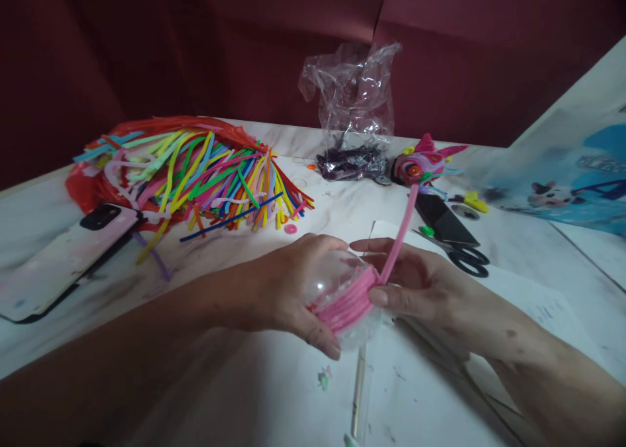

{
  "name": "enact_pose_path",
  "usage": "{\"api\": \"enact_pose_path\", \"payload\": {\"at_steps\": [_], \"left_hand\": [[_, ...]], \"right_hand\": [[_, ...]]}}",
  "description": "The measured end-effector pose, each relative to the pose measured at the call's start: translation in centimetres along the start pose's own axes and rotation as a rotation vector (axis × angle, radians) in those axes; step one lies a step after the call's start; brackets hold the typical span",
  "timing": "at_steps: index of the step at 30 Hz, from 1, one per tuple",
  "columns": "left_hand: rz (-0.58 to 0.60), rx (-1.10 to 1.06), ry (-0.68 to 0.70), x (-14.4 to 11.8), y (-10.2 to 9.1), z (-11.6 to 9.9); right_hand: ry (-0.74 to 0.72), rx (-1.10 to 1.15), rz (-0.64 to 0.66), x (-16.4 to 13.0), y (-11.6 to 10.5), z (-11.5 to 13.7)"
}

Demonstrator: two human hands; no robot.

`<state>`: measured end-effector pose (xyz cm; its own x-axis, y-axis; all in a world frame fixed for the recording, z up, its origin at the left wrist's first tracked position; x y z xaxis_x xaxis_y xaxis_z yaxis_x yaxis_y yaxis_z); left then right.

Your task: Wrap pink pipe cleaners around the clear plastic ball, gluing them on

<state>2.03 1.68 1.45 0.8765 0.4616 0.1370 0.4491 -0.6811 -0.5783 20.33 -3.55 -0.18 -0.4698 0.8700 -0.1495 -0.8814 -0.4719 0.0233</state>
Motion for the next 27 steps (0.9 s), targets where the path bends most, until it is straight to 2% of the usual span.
{"api": "enact_pose_path", "payload": {"at_steps": [4, 8, 11, 15, 21, 27], "left_hand": [[0.103, -0.145, -0.052, -0.2, 0.0, -1.0], [0.015, -0.192, -0.192, -0.4, 0.3, -1.8], [-0.038, -0.073, -0.257, -0.5, 0.5, -2.0], [-0.031, -0.021, -0.230, -0.4, 0.8, -1.9], [-0.080, -0.005, -0.094, -0.5, 1.2, -1.2], [-0.041, -0.092, -0.149, -0.6, 1.2, -0.7]], "right_hand": [[-0.031, -0.027, 0.006, -0.1, 0.9, 0.3], [-0.045, -0.091, -0.033, -0.4, 1.0, 0.2], [-0.055, -0.143, -0.087, -0.5, 0.9, 0.2], [-0.083, -0.157, -0.092, -0.5, 1.2, 0.5], [-0.103, -0.145, -0.090, -0.4, 1.6, 1.0], [-0.119, -0.169, -0.105, -0.4, 1.4, 0.8]]}}
Point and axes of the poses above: each hand's wrist, its own x-axis towards the middle knuckle, its own y-axis out of the palm, z = x × y, the point moved 2 cm from there along x, towards the middle knuckle, and after that the axes turned 8 degrees about y, right-handed, at the moved point
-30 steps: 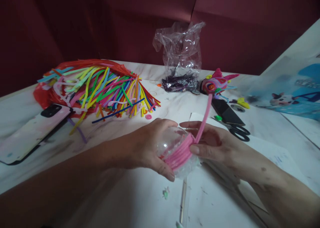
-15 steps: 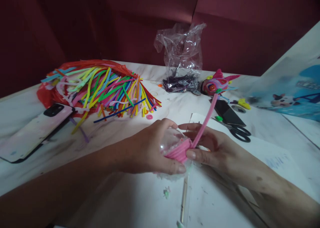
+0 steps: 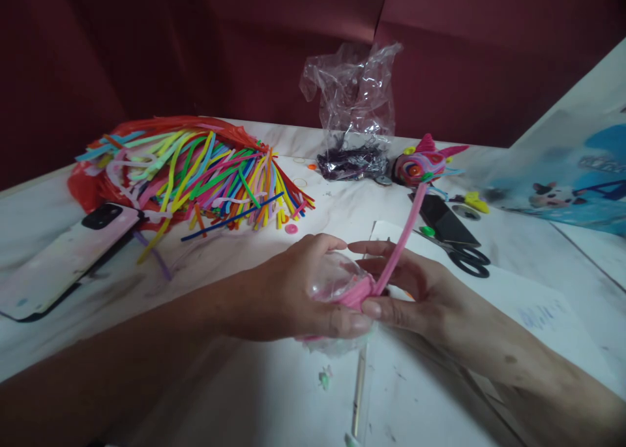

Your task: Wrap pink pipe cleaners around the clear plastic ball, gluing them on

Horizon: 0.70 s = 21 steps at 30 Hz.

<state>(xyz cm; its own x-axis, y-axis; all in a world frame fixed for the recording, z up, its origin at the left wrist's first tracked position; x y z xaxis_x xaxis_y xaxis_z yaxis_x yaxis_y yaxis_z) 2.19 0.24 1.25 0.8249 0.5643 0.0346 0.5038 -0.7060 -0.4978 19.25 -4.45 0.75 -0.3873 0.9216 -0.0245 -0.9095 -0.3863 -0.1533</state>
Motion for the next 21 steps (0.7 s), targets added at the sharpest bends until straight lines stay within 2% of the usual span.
{"api": "enact_pose_path", "payload": {"at_steps": [3, 6, 9, 13, 17, 21], "left_hand": [[-0.061, 0.044, -0.008, 0.0, 0.0, -0.1], [-0.069, 0.049, 0.003, 0.1, 0.1, -0.2], [-0.114, 0.102, 0.064, 0.2, 0.1, -0.2], [-0.135, 0.170, 0.121, 0.6, 0.0, 0.0], [-0.065, 0.212, 0.026, 0.7, -0.1, -0.2], [-0.117, 0.202, -0.043, 0.2, -0.5, -0.9]], "right_hand": [[-0.006, 0.037, 0.017, 0.0, 0.1, 0.0], [-0.004, 0.044, 0.011, -0.1, 0.3, 0.0], [0.004, -0.007, -0.058, -0.3, 0.0, -0.5], [-0.086, -0.108, -0.186, -0.6, -0.7, -1.5], [-0.113, -0.119, -0.159, -0.5, -0.7, -1.5], [-0.154, -0.097, -0.107, -0.6, 0.1, -0.8]]}}
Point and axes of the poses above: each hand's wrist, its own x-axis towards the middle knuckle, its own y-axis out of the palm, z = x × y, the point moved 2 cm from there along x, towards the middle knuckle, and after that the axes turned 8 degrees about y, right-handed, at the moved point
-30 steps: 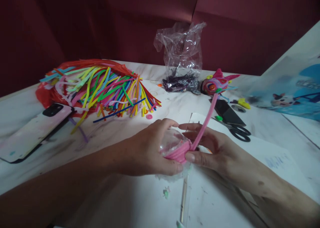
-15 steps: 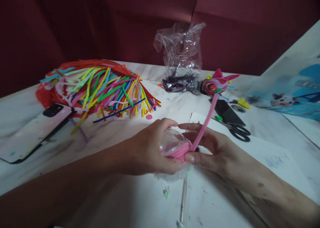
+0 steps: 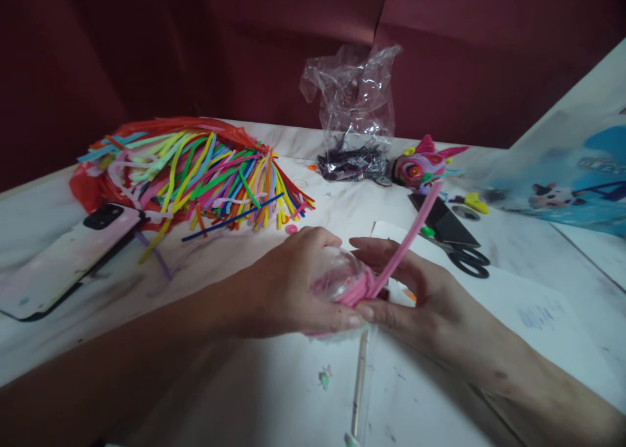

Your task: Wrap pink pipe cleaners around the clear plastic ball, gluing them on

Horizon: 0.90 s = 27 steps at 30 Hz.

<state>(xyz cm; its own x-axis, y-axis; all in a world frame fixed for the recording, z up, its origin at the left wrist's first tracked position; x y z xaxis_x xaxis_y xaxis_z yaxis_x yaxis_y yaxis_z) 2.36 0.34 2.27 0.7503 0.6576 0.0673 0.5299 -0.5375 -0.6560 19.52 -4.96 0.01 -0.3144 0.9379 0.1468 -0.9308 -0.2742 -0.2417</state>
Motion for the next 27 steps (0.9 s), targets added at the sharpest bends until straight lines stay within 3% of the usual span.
{"api": "enact_pose_path", "payload": {"at_steps": [6, 19, 27], "left_hand": [[0.037, 0.011, -0.001, -0.5, -0.3, -0.7], [-0.069, -0.040, 0.154, 0.2, 1.0, 1.0], [-0.104, -0.010, 0.146, 0.2, 1.2, 1.0]], "right_hand": [[-0.020, 0.007, -0.002, 0.1, 0.7, 0.2], [0.007, -0.048, -0.047, 0.4, 0.0, -0.4], [0.028, -0.043, -0.044, 0.4, 0.2, -0.2]]}}
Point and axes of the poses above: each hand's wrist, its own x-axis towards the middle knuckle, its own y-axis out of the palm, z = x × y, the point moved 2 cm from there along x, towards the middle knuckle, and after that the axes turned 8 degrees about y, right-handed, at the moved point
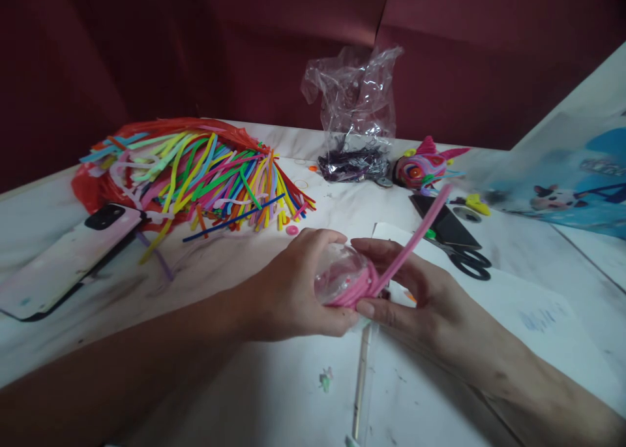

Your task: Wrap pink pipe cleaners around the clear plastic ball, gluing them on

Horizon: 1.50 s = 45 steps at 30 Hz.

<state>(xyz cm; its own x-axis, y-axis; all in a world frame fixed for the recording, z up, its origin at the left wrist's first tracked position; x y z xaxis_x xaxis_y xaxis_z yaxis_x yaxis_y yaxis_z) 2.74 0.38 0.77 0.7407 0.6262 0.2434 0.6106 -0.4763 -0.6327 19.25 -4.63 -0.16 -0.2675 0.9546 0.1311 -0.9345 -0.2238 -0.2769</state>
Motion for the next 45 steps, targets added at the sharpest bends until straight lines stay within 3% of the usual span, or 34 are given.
{"api": "enact_pose_path", "payload": {"at_steps": [9, 17, 22, 27, 37, 45], "left_hand": [[0.092, 0.022, -0.014, -0.1, -1.0, -0.3], [0.006, -0.039, -0.022, -0.2, -0.7, 0.3], [0.041, -0.176, -0.077, -0.2, -0.8, 1.1], [0.016, -0.193, -0.048, 0.2, -1.3, 1.2], [0.025, -0.206, -0.078, 0.1, -0.9, 1.1], [0.012, -0.239, -0.105, -0.2, -0.3, 0.6]], "right_hand": [[0.031, 0.033, -0.016, 0.0, 0.2, 0.0], [0.004, 0.042, -0.031, 0.1, 0.1, -0.5], [0.031, 0.039, -0.011, 0.3, -0.3, -0.1], [0.030, 0.058, -0.025, 0.6, -0.7, -0.3], [-0.022, -0.137, -0.160, 0.1, -0.6, 0.1], [-0.023, -0.252, -0.196, -0.4, -0.4, 0.7]]}}
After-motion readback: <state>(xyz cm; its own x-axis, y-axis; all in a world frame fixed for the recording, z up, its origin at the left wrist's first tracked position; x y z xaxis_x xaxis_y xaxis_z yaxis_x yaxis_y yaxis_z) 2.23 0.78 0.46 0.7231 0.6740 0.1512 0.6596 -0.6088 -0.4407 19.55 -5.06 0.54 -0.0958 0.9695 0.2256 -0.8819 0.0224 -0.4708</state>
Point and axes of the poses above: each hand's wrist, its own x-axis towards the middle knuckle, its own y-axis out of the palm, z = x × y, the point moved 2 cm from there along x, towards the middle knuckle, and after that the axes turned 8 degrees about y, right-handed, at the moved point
